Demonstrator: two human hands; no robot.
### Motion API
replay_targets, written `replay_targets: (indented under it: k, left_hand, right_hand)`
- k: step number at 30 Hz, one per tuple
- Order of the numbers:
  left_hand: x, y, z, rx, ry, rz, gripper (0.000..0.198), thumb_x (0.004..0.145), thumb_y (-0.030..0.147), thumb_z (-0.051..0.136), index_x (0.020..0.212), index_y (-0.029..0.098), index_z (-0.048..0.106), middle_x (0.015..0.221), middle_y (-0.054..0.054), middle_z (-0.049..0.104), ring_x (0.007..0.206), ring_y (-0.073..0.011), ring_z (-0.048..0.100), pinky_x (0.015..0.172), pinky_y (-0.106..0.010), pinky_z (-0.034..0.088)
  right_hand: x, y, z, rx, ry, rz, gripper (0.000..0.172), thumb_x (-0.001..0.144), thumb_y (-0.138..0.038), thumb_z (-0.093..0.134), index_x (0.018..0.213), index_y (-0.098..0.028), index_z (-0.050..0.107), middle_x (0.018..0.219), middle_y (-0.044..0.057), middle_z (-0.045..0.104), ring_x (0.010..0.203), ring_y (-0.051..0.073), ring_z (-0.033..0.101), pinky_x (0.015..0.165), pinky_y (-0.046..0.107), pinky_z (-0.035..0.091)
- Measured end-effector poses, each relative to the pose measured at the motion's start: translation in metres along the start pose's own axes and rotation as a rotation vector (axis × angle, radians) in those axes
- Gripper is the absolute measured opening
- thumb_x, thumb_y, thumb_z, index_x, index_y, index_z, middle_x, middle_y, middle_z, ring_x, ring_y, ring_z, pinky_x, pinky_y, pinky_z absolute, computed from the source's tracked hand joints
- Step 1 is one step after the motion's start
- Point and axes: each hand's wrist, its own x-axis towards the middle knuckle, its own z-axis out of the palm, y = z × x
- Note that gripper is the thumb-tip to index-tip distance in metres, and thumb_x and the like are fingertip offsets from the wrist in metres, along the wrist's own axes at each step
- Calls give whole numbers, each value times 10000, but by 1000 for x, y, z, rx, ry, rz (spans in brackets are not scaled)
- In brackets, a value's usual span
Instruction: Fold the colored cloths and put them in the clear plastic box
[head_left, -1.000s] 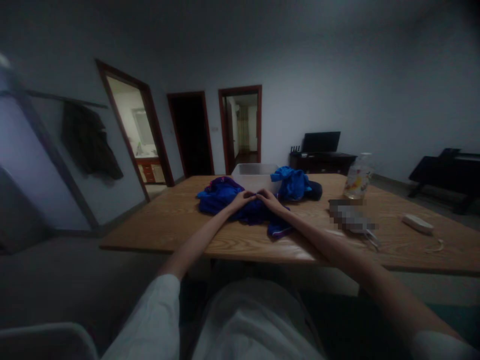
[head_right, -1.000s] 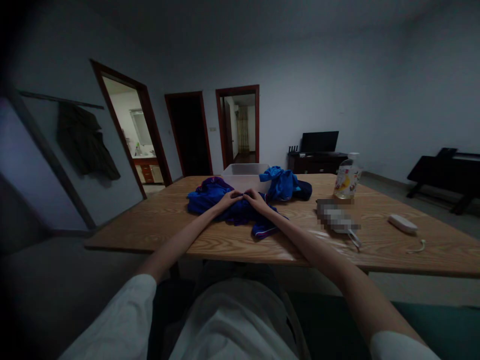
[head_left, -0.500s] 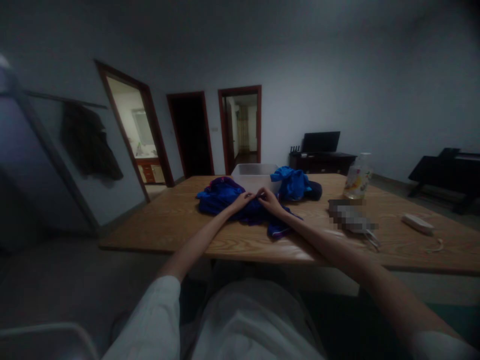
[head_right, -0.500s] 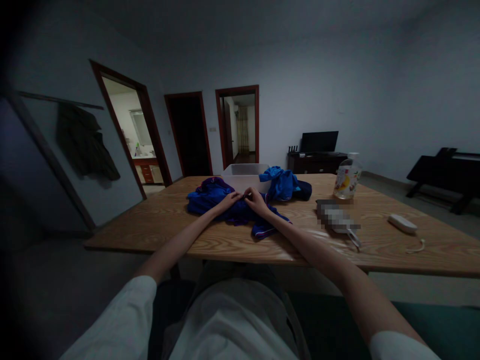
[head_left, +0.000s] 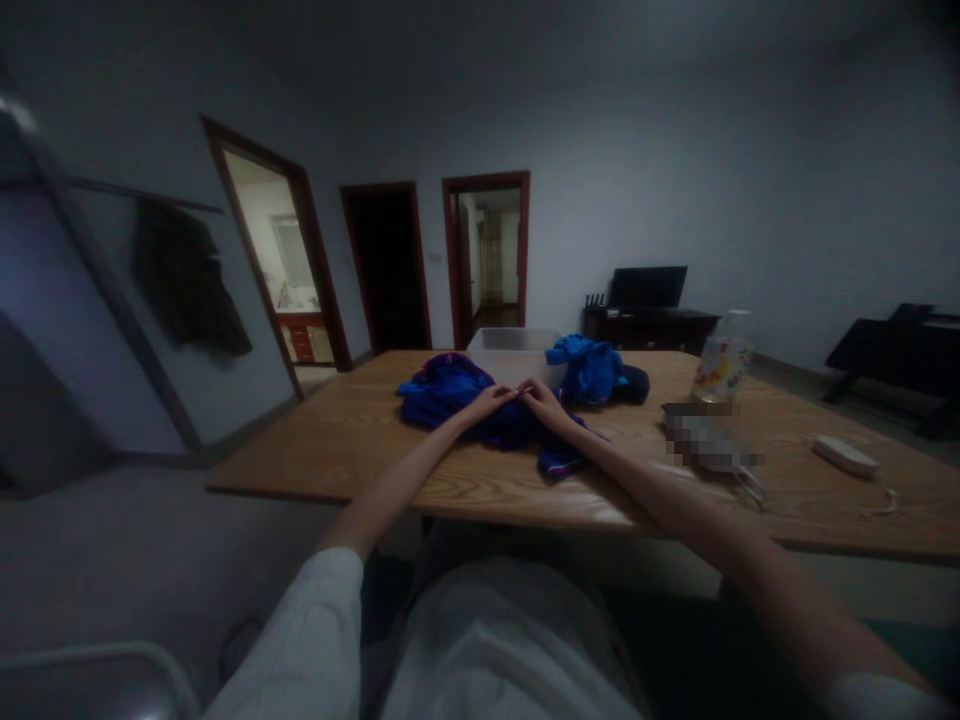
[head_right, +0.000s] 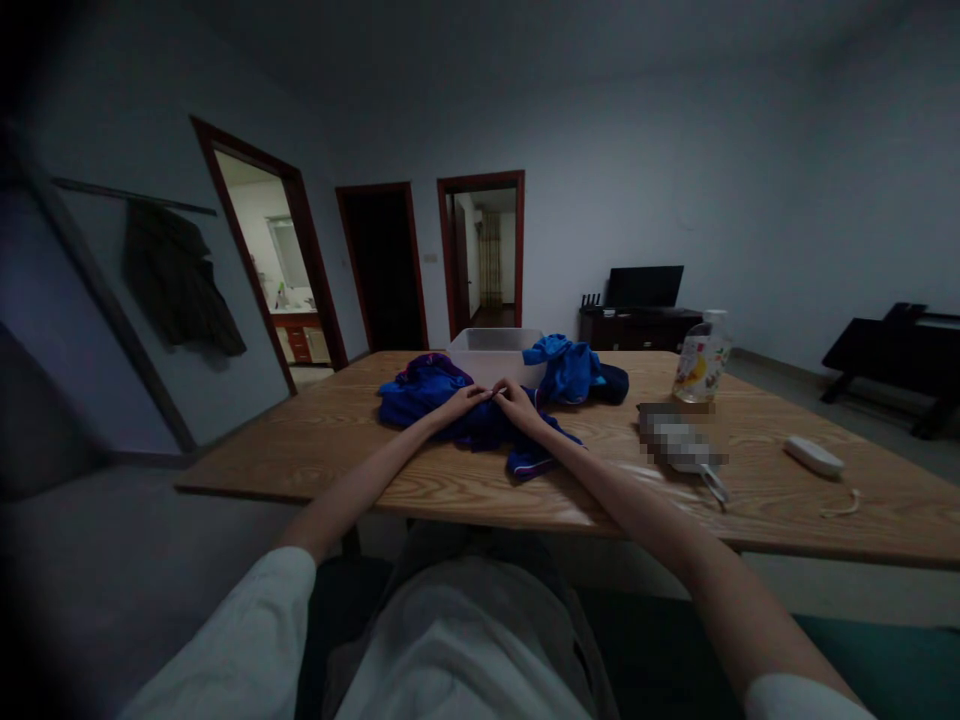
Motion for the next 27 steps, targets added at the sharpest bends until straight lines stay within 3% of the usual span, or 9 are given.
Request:
replay_targets:
  k: [2,4,6,8,10,13,18,23,27]
  left_hand:
    - [-7,20,-6,94,41,37,468,898,515,700,1139,114,715,1158,-142,731,1118,-289,669,1058,-416,494]
    - [-24,50,-14,150,157,118,513,853,487,767,1203,122,676,1243,-152,690,1141,-278,650,1036,-394,508]
    - [-53,87,-21,61,242,210,468,960,494,636,1261,135,631,1275,-141,668,1116,-247,657,983,-367,533]
    - [-88,118,-24,28,136,268,418,1029,510,526,1234,167,648,1206,-101,696,1107,-226,661,1008,-355,516]
    - [-118,136,-25,81,19,292,382,1015,506,575,1218,197,670,1198,-77,699,1132,-226,648,1014,-341,505]
    - [-138,133,-25,92,-104,240,371,988,498,626,1196,196,683,1192,-76,693,1101,-223,652,945,-320,523]
    - [-139,108,-17,50,-152,151,354,1001,486,603,1185,193,679,1163,-74,691,1083,-217,649,953,-330,520]
    - [-160,113,3,84,-205,99,334,1013,479,585,1221,235,677,1232,-49,688,1147,-215,636,991,-321,497]
    - [-165,117,13,131,-220,144,331,1017,470,578,1221,230,676,1225,-50,694,1141,-214,640,1001,-325,499]
  right_hand:
    - [1,2,-1,-4,0,-12,186,880,-400,598,925,-223,635,921,15,671,900,215,608,876,336,476]
    - [2,4,-1,0,-6,-25,181,870,-392,590,901,-220,637,914,19,671,912,219,612,896,345,479]
    - [2,6,-1,-8,-4,-29,177,870,-382,581,900,-219,641,923,20,671,922,218,613,915,350,481]
    - [1,6,-1,-34,-13,-31,169,881,-363,568,924,-221,648,945,21,676,940,218,614,932,351,480]
    - [1,7,-1,-52,-25,-36,160,882,-346,562,937,-224,649,955,22,674,948,218,612,927,347,483]
    - [2,8,0,-41,-22,-30,149,868,-341,571,919,-221,645,942,25,667,935,220,616,905,347,491]
    - [2,11,1,-35,-22,-43,170,897,-364,565,918,-217,649,948,30,666,951,219,620,942,361,479]
    - [2,10,1,-44,-32,-54,171,903,-358,551,917,-218,647,948,30,652,942,216,614,932,362,475]
    - [4,3,3,-47,-34,-42,169,877,-359,557,909,-220,647,950,36,649,937,223,608,930,379,486]
